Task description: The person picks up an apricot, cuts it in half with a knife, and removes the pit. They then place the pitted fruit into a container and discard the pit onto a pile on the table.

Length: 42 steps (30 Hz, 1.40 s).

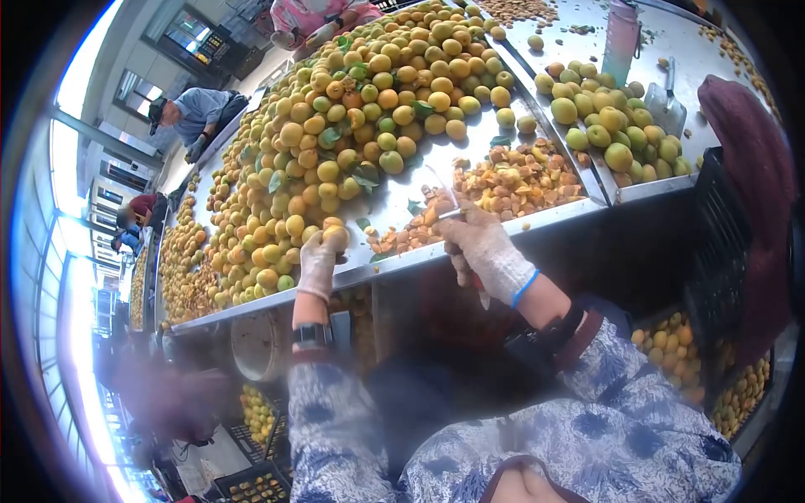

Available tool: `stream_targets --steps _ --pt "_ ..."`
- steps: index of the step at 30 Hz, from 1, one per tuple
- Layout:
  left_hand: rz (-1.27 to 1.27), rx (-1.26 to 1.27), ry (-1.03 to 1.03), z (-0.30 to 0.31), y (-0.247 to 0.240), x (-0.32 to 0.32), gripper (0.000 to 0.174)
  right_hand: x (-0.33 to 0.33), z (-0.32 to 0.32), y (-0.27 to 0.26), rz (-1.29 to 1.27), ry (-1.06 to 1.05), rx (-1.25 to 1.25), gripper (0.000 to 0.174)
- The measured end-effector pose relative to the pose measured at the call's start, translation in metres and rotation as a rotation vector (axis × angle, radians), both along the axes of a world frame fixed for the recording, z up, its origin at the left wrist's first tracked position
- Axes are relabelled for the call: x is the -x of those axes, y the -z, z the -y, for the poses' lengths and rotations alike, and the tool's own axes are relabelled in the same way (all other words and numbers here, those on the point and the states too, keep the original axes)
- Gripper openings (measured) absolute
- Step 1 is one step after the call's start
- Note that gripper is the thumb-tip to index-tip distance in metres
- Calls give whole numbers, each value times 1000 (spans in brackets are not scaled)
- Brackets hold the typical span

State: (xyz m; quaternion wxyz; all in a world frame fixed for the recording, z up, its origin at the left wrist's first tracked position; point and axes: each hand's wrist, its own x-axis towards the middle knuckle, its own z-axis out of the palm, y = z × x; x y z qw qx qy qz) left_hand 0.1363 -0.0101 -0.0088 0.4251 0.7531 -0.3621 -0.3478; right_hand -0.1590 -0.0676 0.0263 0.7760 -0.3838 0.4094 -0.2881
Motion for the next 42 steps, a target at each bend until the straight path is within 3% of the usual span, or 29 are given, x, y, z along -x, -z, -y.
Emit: stream_targets --steps 1,3,5,6,7,10,12,13,16,19,24,26,28,34,35,36,40,42 --pt "-1 -3 4 -7 -8 21 36 0 -4 0 15 -2 18 28" --pt "-652 404 -79 -16 -24 66 35 0 -9 2 -44 -85 59 34" --pt "-974 425 -38 -17 -19 84 39 -13 -17 28 5 -3 474 39" --pt "-984 378 -145 -18 -23 101 37 -16 -21 33 -18 24 539 42" --pt "-977 409 -76 -20 -14 107 40 -22 -22 48 10 78 702 45" --pt "-1008 388 -12 -17 1 126 41 -14 -29 44 -237 78 950 59" --pt "-831 260 -157 -15 2 139 45 -8 -31 35 -267 51 925 62" --pt "-842 252 -158 -13 6 144 45 -6 -33 31 -280 24 902 64" --pt "-557 323 -117 -5 7 152 61 -7 -29 30 -378 4 939 65" --pt "-393 364 -47 2 34 138 64 -13 -28 33 -418 9 988 65" --pt "-212 404 31 -6 26 138 64 -18 -34 23 -495 -109 885 66" --pt "-158 385 16 -12 18 140 65 -22 -41 24 -665 -129 961 65" --pt "133 541 58 -16 11 144 53 -24 -46 32 -610 -67 1030 66" --pt "219 507 28 -25 4 145 46 -34 -55 47 -580 -7 1070 65" --pt "216 427 34 -26 3 145 50 -36 -57 48 -587 -6 1029 61" --pt "338 523 8 -23 9 145 49 -38 -57 49 -598 1 989 57" --pt "246 420 95 -24 7 136 50 -38 -55 60 -456 9 955 45" --pt "-16 377 120 -24 0 130 50 -31 -53 32 -172 -226 283 36"
